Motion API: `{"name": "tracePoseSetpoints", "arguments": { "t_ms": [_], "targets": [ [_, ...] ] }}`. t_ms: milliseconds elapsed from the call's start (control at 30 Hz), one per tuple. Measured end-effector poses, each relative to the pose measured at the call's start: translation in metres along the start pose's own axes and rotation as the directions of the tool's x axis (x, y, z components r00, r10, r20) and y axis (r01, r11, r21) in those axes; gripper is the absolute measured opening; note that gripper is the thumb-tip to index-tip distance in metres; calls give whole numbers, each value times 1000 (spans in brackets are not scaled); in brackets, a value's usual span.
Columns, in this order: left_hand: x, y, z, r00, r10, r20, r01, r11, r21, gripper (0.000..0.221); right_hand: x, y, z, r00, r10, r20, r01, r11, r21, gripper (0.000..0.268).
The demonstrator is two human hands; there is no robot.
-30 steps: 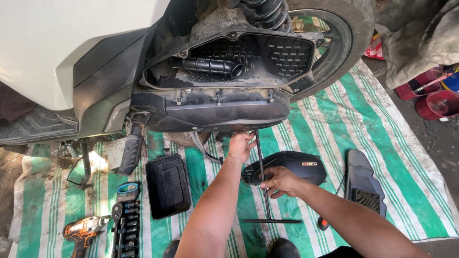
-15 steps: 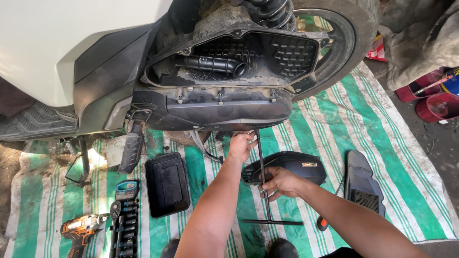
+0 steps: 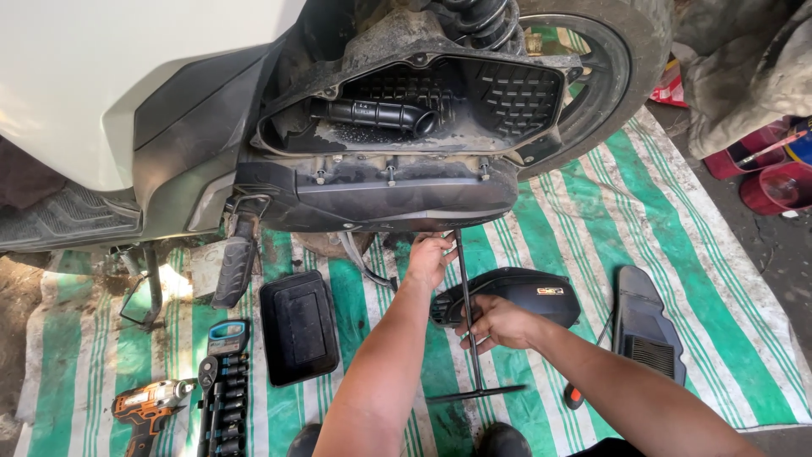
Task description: Unscrewing and removing multiple bolts from a motorcycle CVT cover using a T-handle wrench and hands.
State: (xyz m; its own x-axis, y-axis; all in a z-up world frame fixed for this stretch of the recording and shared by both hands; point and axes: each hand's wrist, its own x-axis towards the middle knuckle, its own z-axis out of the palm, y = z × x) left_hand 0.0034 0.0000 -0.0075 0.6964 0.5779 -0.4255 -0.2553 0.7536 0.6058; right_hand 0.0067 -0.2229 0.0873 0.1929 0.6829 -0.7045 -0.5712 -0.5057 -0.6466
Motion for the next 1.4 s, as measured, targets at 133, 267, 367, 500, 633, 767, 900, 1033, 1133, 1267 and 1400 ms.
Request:
{"name": "tracePoseSetpoints", "arguments": {
  "t_ms": [133, 267, 367, 500, 633, 767, 900, 1033, 1133, 1267, 1400],
  "targets": [
    [12, -11, -9, 1000, 11, -7, -11, 1000, 12, 60, 21, 21, -14, 998, -14, -59, 12, 999, -30, 56],
    [-3, -1, 5, 1000, 11, -10, -11, 1000, 16, 59, 22, 22, -7, 993, -23, -113, 14, 997, -74, 47],
    [-9, 6, 10, 1000, 5, -25, -5, 1000, 12, 53, 8, 7, 5, 996, 28, -85, -27, 1000, 7, 35],
    [-14, 10, 15, 998, -2, -64, 2, 1000, -11, 44, 2, 1, 2, 1000, 8, -27, -8, 1000, 13, 39],
    [-23, 13, 26, 998, -22, -59, 23, 999, 23, 40, 15, 13, -8, 999, 15, -35, -16, 999, -34, 38],
    [-8, -2, 16, 997, -45, -63, 42, 998, -37, 36, 23, 22, -12, 998, 30, -53, -35, 995, -99, 34],
    [-13, -2, 10, 998, -52, -30, 53, 998, 33, 26, 23, 34, -14, 994, 112, -21, -114, 980, -162, 41],
    [-36, 11, 4, 998, -65, 28, 61, 992, 106, 21, -23, 5, 19, 966, 257, 15, -241, 924, -295, 15],
    [-44, 14, -12, 993, -78, 94, 72, 996, 60, 17, -29, 4, 25, 958, 285, -4, -267, 892, -365, 21],
    [-48, 25, -45, 990, -123, -63, 131, 981, 144, 25, -28, 4, 24, 940, 339, 41, -273, 818, -507, 15],
    [-39, 31, -84, 974, -143, -175, 164, 980, 116, 27, 9, 42, 2, 965, 262, 34, -199, 806, -557, 30]
  ]
}}
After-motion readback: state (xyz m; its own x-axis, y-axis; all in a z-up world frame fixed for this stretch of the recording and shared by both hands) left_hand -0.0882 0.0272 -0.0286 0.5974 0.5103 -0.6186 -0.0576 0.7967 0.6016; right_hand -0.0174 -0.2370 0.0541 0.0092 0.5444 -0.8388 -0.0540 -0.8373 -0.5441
